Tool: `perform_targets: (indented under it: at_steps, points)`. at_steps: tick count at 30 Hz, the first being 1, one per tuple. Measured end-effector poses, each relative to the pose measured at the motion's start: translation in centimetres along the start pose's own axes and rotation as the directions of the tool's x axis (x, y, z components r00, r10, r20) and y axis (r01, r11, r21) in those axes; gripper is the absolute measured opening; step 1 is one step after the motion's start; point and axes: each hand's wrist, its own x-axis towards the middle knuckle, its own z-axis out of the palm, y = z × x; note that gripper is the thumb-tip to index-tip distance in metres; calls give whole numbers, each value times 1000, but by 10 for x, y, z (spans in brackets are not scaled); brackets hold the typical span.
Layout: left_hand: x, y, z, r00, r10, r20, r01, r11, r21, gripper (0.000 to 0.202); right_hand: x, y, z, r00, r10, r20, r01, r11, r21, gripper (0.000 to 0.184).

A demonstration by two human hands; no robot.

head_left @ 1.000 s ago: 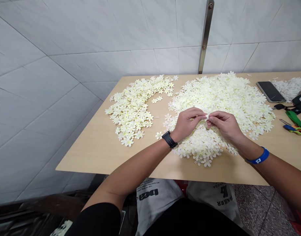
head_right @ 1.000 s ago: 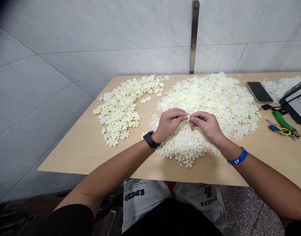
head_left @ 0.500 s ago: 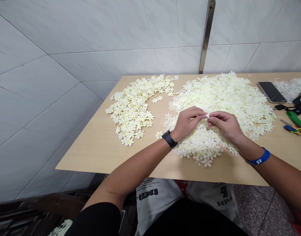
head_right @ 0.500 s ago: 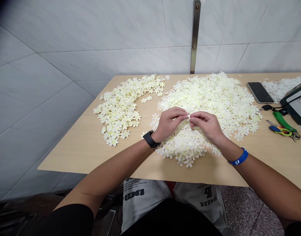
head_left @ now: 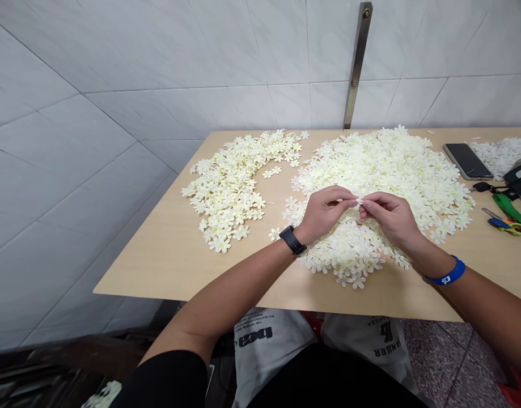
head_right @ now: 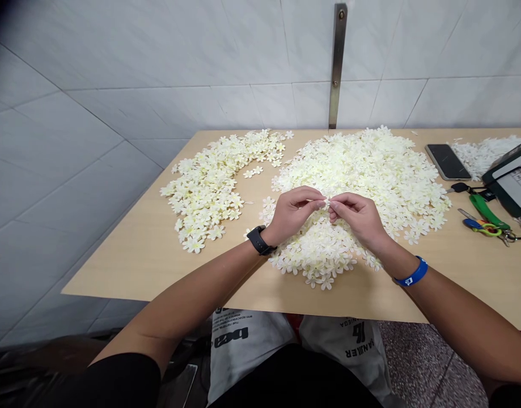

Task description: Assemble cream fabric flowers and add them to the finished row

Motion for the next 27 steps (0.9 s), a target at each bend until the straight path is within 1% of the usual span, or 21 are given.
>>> perform_targets:
  at_steps: [3,9,14,16,18,20,22,24,26,27]
  points:
    - [0,0,0,1000,4,5,-4,1000,-8,14,1,0,-1,1000,1,-5,-1,1000,12,24]
    - [1,-1,-2,999,-25,30,25,1000,-5,18,3,0,0,1000,15,-14,-15,1000,-14,26]
    - [1,2,-2,999,-31,36,32,999,-31,21,1,-1,0,1000,-14,-17,13,999,-43,24]
    - [2,4,-2,998,-58,-7,58,998,-22,22,2,0,-2,999,-26,-44,23,998,-66,22]
    - [3,5,-4,992,-97,-81,100,994,37,21,3,2,-4,996,-24,-89,18,997,-71,19]
    - [4,6,-5,981,-134,-140,151,982,115,14,5,4,-5,992,-12,-129,4,998,-61,17]
    - [4,6,-6,975,-156,-155,183,967,175,6,6,5,-6,989,2,-151,-10,999,-53,15]
    - [3,7,-4,979,-139,-147,167,966,199,6,5,4,-5,986,9,-167,-18,998,-56,13]
    - [1,9,-2,990,-90,-112,111,973,201,6,3,1,-2,986,-4,-170,-10,997,-78,12]
    - [0,10,-1,994,-69,-87,84,978,193,9,2,-1,-1,987,-19,-161,3,995,-97,11]
